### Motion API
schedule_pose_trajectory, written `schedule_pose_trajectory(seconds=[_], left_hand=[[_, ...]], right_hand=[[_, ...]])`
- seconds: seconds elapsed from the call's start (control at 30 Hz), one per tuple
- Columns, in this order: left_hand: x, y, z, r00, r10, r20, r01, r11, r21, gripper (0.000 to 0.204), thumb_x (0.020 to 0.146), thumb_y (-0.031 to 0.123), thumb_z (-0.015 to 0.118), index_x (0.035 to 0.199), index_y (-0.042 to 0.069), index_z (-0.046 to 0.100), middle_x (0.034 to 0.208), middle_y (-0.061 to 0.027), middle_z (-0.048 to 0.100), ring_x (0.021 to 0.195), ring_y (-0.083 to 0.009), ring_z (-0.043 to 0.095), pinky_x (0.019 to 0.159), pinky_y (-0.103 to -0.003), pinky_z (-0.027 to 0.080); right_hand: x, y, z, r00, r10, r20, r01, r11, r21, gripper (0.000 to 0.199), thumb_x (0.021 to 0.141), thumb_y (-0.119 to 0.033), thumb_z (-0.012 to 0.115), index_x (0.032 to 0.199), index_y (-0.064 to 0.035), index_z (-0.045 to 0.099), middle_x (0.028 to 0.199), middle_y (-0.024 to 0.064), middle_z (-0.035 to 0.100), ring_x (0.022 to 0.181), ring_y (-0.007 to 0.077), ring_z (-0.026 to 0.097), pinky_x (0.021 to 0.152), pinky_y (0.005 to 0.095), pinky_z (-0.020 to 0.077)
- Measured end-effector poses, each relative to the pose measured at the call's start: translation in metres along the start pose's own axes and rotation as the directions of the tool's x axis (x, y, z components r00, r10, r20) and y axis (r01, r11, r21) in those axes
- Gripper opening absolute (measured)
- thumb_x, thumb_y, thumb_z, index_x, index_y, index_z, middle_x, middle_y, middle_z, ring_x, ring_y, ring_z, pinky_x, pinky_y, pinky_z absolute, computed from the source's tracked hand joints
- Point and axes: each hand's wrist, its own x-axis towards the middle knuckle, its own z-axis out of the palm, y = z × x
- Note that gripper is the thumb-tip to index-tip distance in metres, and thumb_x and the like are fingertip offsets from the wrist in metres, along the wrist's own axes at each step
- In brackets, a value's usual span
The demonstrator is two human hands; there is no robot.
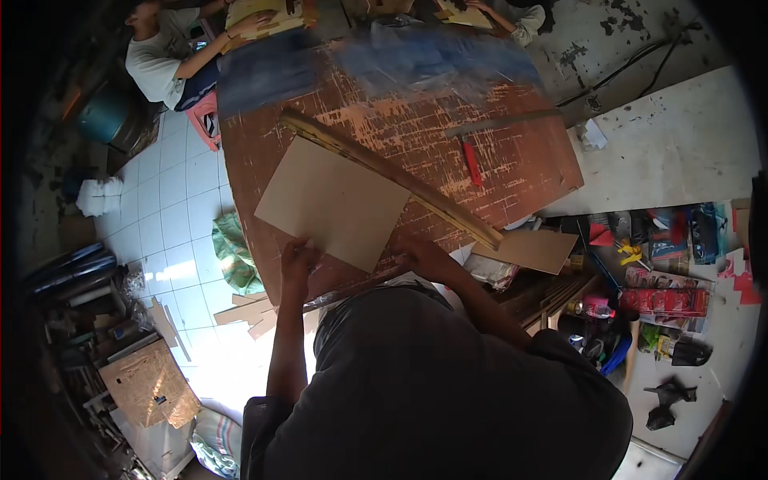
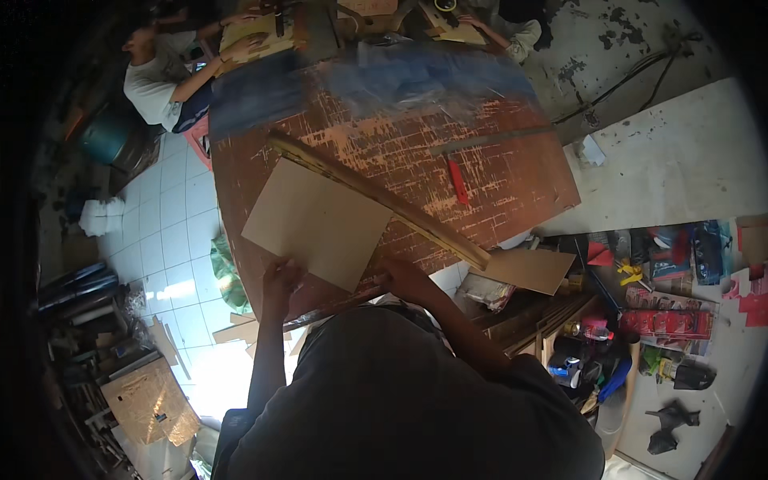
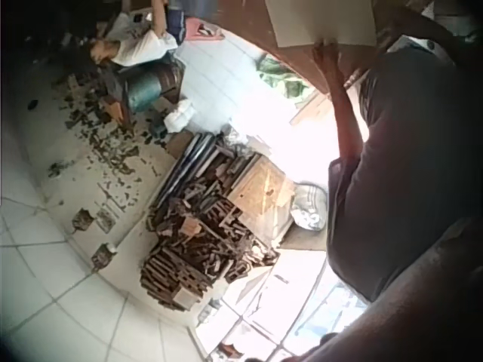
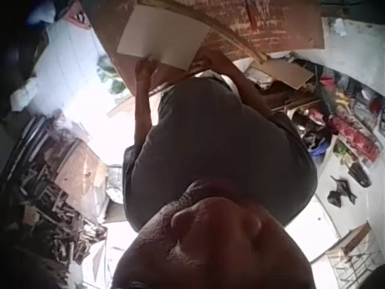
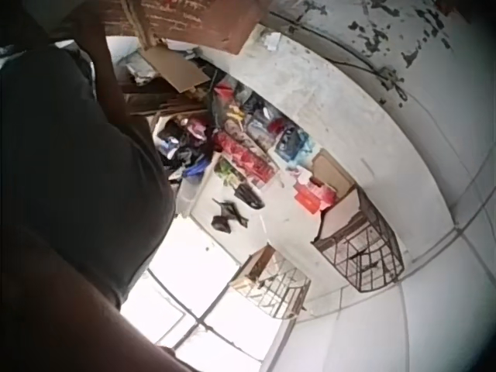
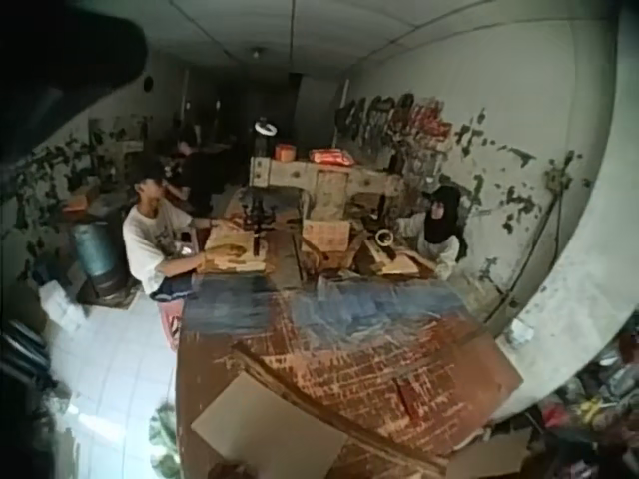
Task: The person aligns a ruler on cardboard sheets, cuts along the edge with a utility knife, and gathers the cut pieces by hand.
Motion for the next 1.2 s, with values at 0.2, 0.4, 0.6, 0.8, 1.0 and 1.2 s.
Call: schedule_pose_trajectory(seconds=[0.2,0.4,0.6,0.8,1.0,1.2], left_hand=[[0.000,0.011,0.008,1.000,-0.017,-0.002,0.017,0.999,0.036,0.041,0.091,0.022,0.064,0.128,0.007,0.051,0.101,-0.0062,0.066,0.093,-0.0181,0.066,0.078,-0.033,0.050],[0.007,-0.004,0.024,0.998,-0.014,-0.061,0.009,0.996,-0.086,0.044,0.091,0.017,0.064,0.130,0.006,0.047,0.104,-0.0089,0.064,0.095,-0.0207,0.066,0.078,-0.033,0.051],[0.004,-0.017,0.050,0.979,-0.005,-0.204,-0.031,0.985,-0.170,0.041,0.092,0.015,0.063,0.129,0.006,0.046,0.116,-0.0100,0.059,0.095,-0.0212,0.065,0.078,-0.035,0.050],[0.006,-0.035,0.080,0.925,0.032,-0.378,-0.085,0.989,-0.124,0.043,0.092,0.013,0.063,0.131,0.006,0.045,0.123,-0.0090,0.056,0.104,-0.0192,0.059,0.085,-0.037,0.048],[-0.005,-0.047,0.116,0.864,0.147,-0.482,-0.181,0.983,-0.024,0.044,0.092,0.011,0.062,0.133,0.006,0.045,0.131,-0.0095,0.052,0.113,-0.0192,0.053,0.093,-0.037,0.045],[-0.009,-0.051,0.144,0.827,0.211,-0.521,-0.214,0.975,0.056,0.041,0.094,0.010,0.060,0.132,0.004,0.046,0.132,-0.0076,0.052,0.115,-0.0182,0.051,0.094,-0.038,0.043]], right_hand=[[0.000,0.001,-0.008,0.999,-0.043,-0.030,0.042,0.998,-0.046,0.030,0.092,-0.023,0.064,0.116,-0.0047,0.060,0.109,0.0169,0.067,0.103,0.0338,0.065,0.088,0.0424,0.0508],[0.001,0.012,-0.029,0.998,0.009,-0.063,-0.001,0.991,0.136,0.031,0.087,-0.023,0.068,0.112,-0.0067,0.061,0.100,0.0152,0.070,0.097,0.0339,0.067,0.085,0.0441,0.0512],[-0.012,0.062,-0.068,0.969,0.191,-0.155,-0.172,0.977,0.126,0.036,0.084,-0.021,0.069,0.116,-0.0062,0.058,0.099,0.0177,0.067,0.095,0.0353,0.065,0.083,0.0439,0.0518],[-0.045,0.126,-0.100,0.880,0.215,-0.424,-0.366,0.875,-0.315,0.052,0.074,-0.022,0.077,0.120,-0.0065,0.056,0.110,0.0201,0.058,0.105,0.0397,0.057,0.086,0.0494,0.0503],[-0.056,0.138,-0.112,0.920,0.161,-0.357,-0.308,0.860,-0.406,0.066,0.068,-0.022,0.082,0.127,-0.0116,0.054,0.122,0.0171,0.052,0.114,0.0376,0.052,0.092,0.0525,0.0463],[-0.068,0.171,-0.100,0.903,-0.001,-0.429,-0.194,0.892,-0.409,0.067,0.066,-0.017,0.082,0.126,-0.0113,0.053,0.121,0.0164,0.051,0.116,0.0361,0.051,0.096,0.0504,0.0433]])
